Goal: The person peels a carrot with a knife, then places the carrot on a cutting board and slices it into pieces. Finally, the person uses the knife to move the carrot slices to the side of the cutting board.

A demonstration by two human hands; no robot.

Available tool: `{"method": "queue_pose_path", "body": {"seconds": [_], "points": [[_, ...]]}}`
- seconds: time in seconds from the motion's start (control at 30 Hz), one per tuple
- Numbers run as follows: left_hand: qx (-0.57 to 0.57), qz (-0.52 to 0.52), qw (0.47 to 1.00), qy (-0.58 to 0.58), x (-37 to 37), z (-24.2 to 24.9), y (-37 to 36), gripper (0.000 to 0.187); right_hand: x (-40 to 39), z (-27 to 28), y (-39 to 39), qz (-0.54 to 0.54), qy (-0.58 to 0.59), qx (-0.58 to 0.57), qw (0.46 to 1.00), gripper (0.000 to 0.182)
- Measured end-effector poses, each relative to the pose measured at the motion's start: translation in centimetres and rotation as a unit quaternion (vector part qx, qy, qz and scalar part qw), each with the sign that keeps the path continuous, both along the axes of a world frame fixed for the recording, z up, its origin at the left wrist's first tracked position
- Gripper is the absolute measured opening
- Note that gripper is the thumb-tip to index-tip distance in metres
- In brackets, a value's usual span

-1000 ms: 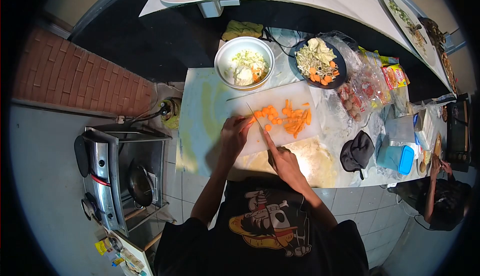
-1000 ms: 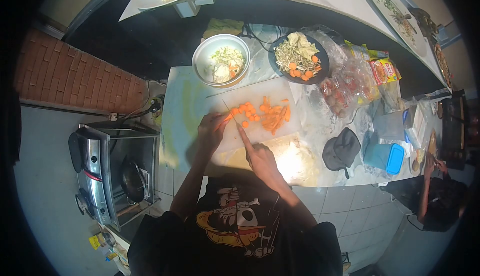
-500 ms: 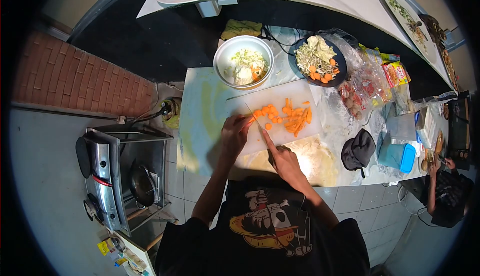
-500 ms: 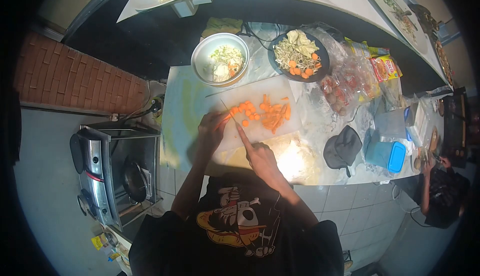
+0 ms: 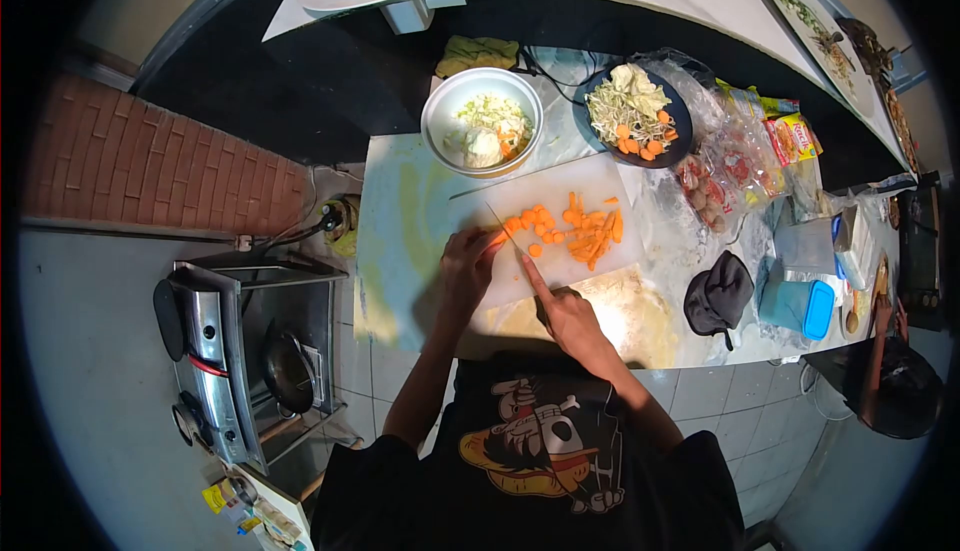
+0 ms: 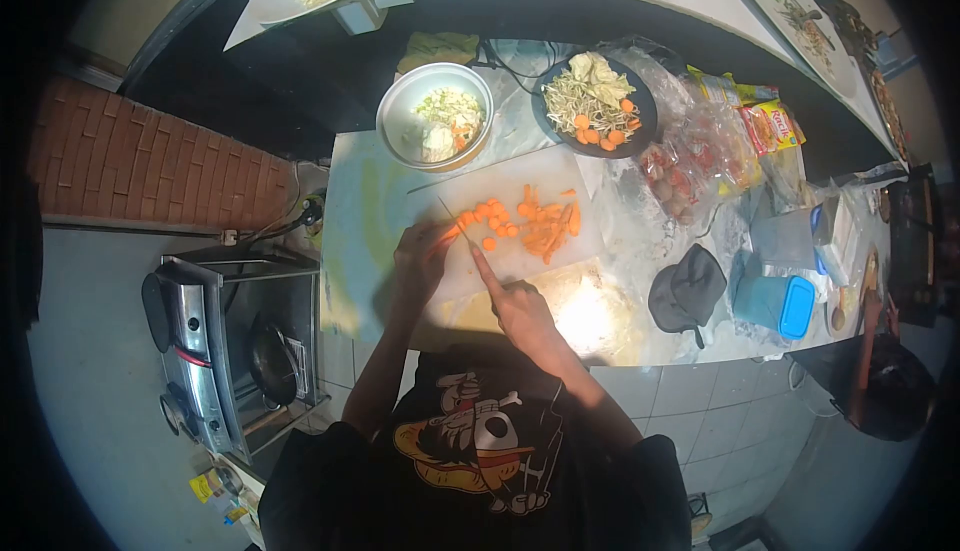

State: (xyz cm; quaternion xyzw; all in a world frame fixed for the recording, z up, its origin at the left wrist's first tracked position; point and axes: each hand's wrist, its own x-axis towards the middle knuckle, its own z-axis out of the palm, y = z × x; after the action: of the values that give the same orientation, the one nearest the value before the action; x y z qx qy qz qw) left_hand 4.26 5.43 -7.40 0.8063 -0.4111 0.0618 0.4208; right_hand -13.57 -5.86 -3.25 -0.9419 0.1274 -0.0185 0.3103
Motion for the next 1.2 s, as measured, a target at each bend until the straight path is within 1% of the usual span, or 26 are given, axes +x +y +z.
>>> {"method": "queue_pose_path", "body": {"seconds": [0.07,0.17,0.3,0.37,0.47,0.57,0.63,0.7,0.77,0.83,0.87,0.9,0.97,1.03,1.07,1.1,1.17,1.2], "points": [[0.002,-0.003,1.0,-0.003,-0.1,-0.1,0.1,0.025,0.1,0.2,-0.1,0.006,0.033,-0.001,0.999,0.096],[0.013,0.002,1.0,0.001,0.0,-0.4,0.1,0.026,0.3,0.8,-0.5,0.017,0.046,0.004,0.999,0.098],[0.001,0.005,1.0,-0.019,-0.2,-0.4,0.1,0.026,0.3,0.2,-0.6,0.019,0.038,-0.024,0.999,0.099],[-0.004,0.006,0.999,-0.033,0.1,-0.5,0.1,0.026,0.5,-0.1,-0.7,0.011,0.063,0.022,0.998,0.099],[0.002,0.01,1.0,-0.014,-0.1,-0.6,0.0,0.026,0.7,0.1,-0.3,0.002,0.064,0.006,0.998,0.099],[-0.002,0.01,1.0,-0.023,0.3,0.3,-0.1,0.026,0.6,-0.7,0.1,-0.006,0.047,0.013,0.999,0.099],[0.043,0.026,0.998,0.027,-0.3,0.7,0.1,0.025,0.6,-0.9,-0.1,-0.007,0.043,0.021,0.999,0.098],[0.054,0.021,0.998,0.005,-0.3,0.8,0.3,0.025,0.4,-0.9,-0.4,-0.013,0.04,0.028,0.999,0.097],[0.065,0.015,0.998,-0.019,0.1,0.9,0.6,0.024,0.4,-0.7,-0.6,-0.004,0.02,0.03,0.999,0.095],[0.088,-0.022,0.996,0.021,0.4,0.8,1.0,0.028,0.1,-0.7,-0.6,-0.015,-0.005,0.024,1.0,0.094],[0.087,-0.022,0.996,0.021,0.5,0.7,1.0,0.028,-0.1,-0.7,-0.7,-0.027,-0.028,0.017,0.999,0.092],[0.087,-0.025,0.995,0.035,0.5,0.7,1.0,0.029,-0.3,-0.8,-0.9,-0.026,-0.027,0.016,0.999,0.092],[0.087,-0.028,0.995,0.049,0.5,0.7,0.9,0.03,-0.8,-1.0,-1.4,-0.059,-0.052,0.075,0.994,0.088],[0.092,-0.007,0.996,-0.02,0.2,1.6,0.5,0.033,-1.2,-0.4,-2.0,-0.077,-0.04,0.091,0.992,0.086],[0.091,-0.008,0.996,-0.019,0.0,1.9,0.2,0.033,-1.4,-0.1,-2.2,-0.094,-0.028,0.108,0.989,0.083],[0.084,-0.015,0.996,-0.03,-0.1,2.2,0.1,0.035,-1.6,0.0,-2.4,-0.094,-0.028,0.107,0.989,0.083],[0.077,-0.018,0.996,-0.042,-0.5,2.8,-0.4,0.037,-2.0,0.1,-2.8,-0.104,-0.033,0.111,0.988,0.078],[0.099,-0.032,0.994,-0.043,-1.1,3.0,-0.7,0.037,-2.0,0.7,-3.0,-0.119,-0.016,0.133,0.984,0.074]]}}
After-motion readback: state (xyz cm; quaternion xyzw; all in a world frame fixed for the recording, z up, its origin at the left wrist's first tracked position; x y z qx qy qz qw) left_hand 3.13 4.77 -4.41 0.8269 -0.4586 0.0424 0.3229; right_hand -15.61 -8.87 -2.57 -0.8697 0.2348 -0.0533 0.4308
